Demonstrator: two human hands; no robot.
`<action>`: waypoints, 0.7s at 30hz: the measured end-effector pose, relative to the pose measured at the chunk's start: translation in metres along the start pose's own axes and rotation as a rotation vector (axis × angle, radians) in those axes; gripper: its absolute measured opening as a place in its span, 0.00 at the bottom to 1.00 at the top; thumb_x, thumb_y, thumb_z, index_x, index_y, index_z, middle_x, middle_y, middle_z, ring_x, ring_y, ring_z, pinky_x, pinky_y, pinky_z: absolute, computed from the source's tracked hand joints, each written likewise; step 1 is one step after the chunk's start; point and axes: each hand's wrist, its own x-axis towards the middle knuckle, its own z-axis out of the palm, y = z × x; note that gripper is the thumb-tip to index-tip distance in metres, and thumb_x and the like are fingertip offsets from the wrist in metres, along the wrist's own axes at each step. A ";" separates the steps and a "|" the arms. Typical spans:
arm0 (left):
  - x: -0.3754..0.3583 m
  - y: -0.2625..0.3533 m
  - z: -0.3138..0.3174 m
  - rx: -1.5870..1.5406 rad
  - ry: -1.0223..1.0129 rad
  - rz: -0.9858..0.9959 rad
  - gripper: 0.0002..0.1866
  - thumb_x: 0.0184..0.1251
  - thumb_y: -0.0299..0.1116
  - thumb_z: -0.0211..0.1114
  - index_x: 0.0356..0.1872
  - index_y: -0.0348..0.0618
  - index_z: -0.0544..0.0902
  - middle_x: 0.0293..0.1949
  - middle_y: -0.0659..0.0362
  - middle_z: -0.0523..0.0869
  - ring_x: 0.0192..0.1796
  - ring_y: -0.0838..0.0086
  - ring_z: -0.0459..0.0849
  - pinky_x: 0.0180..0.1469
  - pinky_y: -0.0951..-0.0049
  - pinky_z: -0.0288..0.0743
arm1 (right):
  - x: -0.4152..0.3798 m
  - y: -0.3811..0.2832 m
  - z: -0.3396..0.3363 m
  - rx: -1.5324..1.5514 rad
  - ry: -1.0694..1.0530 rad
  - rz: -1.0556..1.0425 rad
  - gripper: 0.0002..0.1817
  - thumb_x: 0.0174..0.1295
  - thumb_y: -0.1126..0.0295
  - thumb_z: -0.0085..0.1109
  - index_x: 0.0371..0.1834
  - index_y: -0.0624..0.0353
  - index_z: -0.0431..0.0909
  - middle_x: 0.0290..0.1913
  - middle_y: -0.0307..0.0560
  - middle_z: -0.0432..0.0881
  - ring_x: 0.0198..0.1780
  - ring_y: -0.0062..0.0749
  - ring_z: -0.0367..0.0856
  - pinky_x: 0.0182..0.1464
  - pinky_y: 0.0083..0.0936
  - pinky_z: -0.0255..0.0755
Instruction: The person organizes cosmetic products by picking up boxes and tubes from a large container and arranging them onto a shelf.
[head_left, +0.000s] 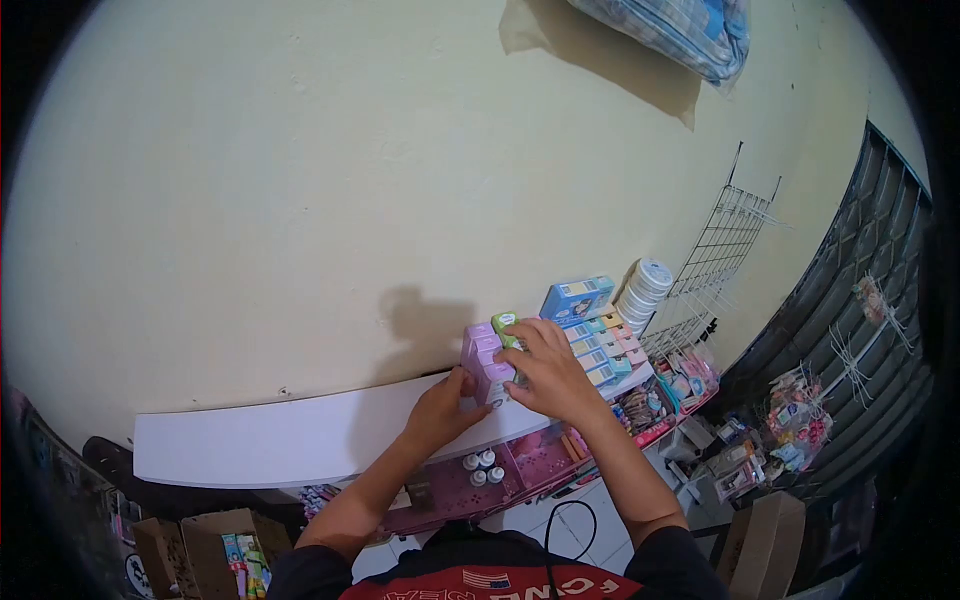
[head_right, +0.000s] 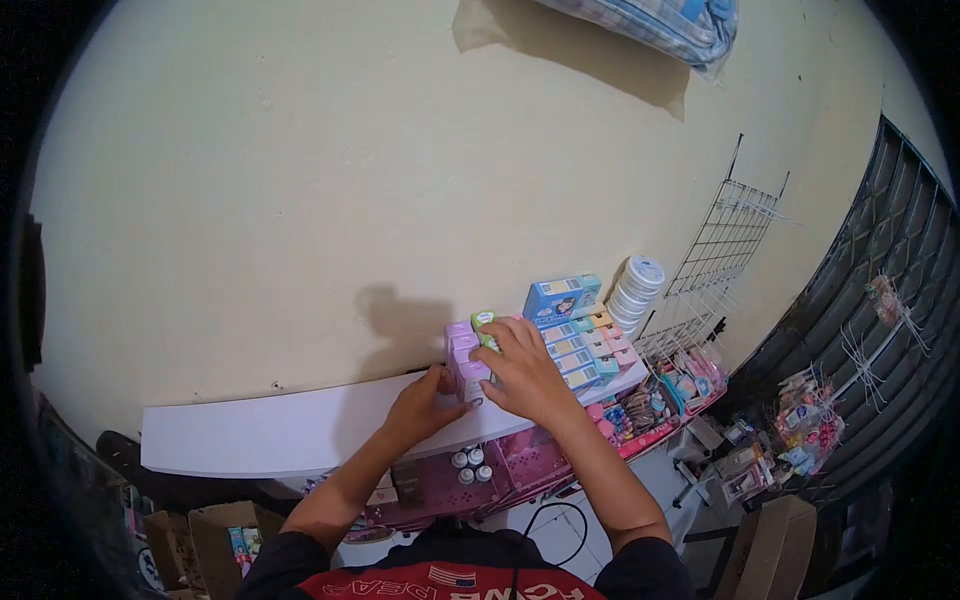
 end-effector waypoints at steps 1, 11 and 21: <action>-0.001 0.000 0.002 -0.001 -0.001 -0.005 0.26 0.57 0.41 0.78 0.47 0.42 0.72 0.42 0.49 0.85 0.48 0.54 0.87 0.48 0.59 0.80 | -0.001 0.000 0.000 0.002 0.009 -0.001 0.22 0.44 0.72 0.75 0.45 0.54 0.82 0.61 0.51 0.74 0.68 0.53 0.67 0.70 0.48 0.62; -0.004 0.011 0.011 0.116 0.098 0.007 0.25 0.57 0.36 0.76 0.47 0.42 0.69 0.41 0.51 0.85 0.46 0.53 0.86 0.46 0.58 0.79 | -0.011 0.003 0.010 -0.014 0.075 0.000 0.22 0.45 0.73 0.75 0.46 0.54 0.81 0.60 0.51 0.75 0.69 0.54 0.68 0.70 0.48 0.62; -0.008 0.012 0.022 0.188 0.179 -0.003 0.28 0.56 0.35 0.76 0.54 0.43 0.70 0.44 0.50 0.86 0.48 0.55 0.87 0.48 0.58 0.81 | -0.019 0.001 0.007 0.019 0.129 -0.049 0.21 0.46 0.71 0.76 0.46 0.55 0.82 0.59 0.52 0.75 0.68 0.53 0.69 0.68 0.48 0.64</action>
